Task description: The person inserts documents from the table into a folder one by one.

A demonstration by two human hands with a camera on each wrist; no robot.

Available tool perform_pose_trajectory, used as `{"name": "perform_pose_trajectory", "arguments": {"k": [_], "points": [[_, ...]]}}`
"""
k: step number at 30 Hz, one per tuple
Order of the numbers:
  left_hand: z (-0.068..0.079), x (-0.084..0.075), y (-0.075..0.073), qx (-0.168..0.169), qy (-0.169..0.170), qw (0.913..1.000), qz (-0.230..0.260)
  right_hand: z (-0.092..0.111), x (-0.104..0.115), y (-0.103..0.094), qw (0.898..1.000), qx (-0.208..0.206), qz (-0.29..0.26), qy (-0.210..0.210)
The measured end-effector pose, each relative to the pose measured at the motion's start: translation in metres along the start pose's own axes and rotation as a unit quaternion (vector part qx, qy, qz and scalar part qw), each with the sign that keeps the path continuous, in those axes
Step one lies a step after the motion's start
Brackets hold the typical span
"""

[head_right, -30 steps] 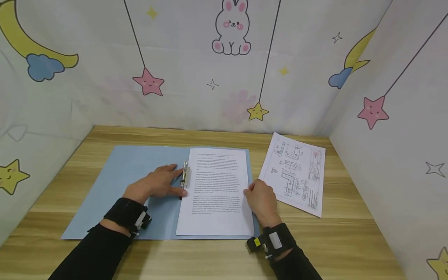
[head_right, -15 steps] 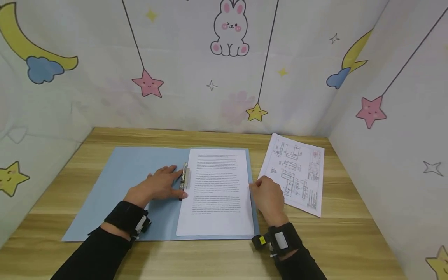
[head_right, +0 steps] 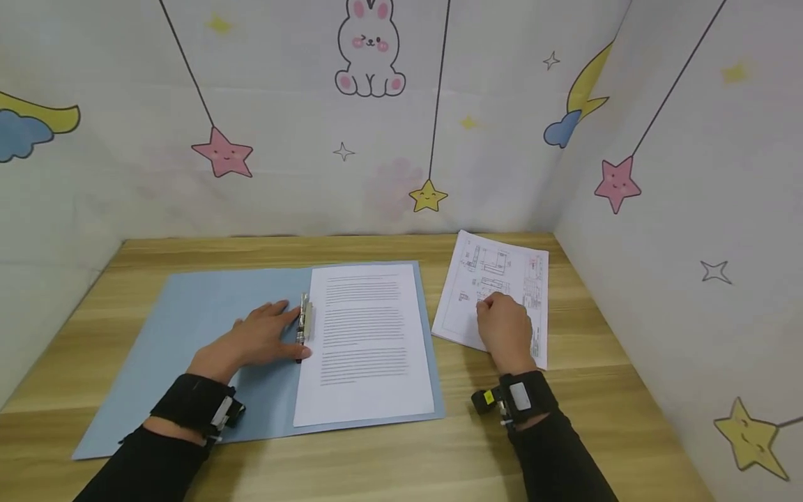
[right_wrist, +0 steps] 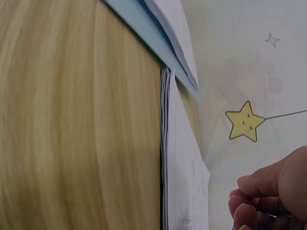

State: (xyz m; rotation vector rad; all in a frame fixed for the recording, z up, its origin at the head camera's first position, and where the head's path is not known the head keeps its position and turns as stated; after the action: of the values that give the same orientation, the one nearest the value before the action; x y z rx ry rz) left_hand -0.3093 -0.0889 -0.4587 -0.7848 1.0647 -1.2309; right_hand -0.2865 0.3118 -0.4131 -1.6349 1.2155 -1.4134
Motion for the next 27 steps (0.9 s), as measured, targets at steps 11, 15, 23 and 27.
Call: {"name": "perform_pose_trajectory", "arguments": {"k": [11,15,23,27], "points": [[0.001,-0.001,-0.001,0.006,0.000,1.0000,-0.006,-0.003,-0.058,-0.002,0.997,0.020,0.044,0.061],[0.001,0.002,-0.001,0.005,-0.004,1.0000,-0.003,-0.002,-0.072,0.000,0.995,0.034,0.045,0.083],[0.001,0.002,0.000,0.001,0.001,1.0000,0.001,0.006,-0.103,-0.001,0.986,0.050,0.048,0.149],[-0.001,0.001,0.001,0.001,0.003,1.0000,0.002,0.009,-0.115,-0.004,0.984,0.051,0.042,0.164]]}}
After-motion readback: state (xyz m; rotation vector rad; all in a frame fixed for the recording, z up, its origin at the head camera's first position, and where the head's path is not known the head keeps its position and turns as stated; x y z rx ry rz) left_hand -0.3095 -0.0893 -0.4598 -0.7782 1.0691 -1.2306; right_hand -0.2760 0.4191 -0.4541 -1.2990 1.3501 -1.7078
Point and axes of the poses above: each hand's wrist, its own z-axis away from the middle knuckle, its own y-axis out of the palm, x = y × z, the point moved 10 cm from there along -z, towards the middle knuckle, and after that the axes turned 13 degrees about -y, right-handed, at the moved point
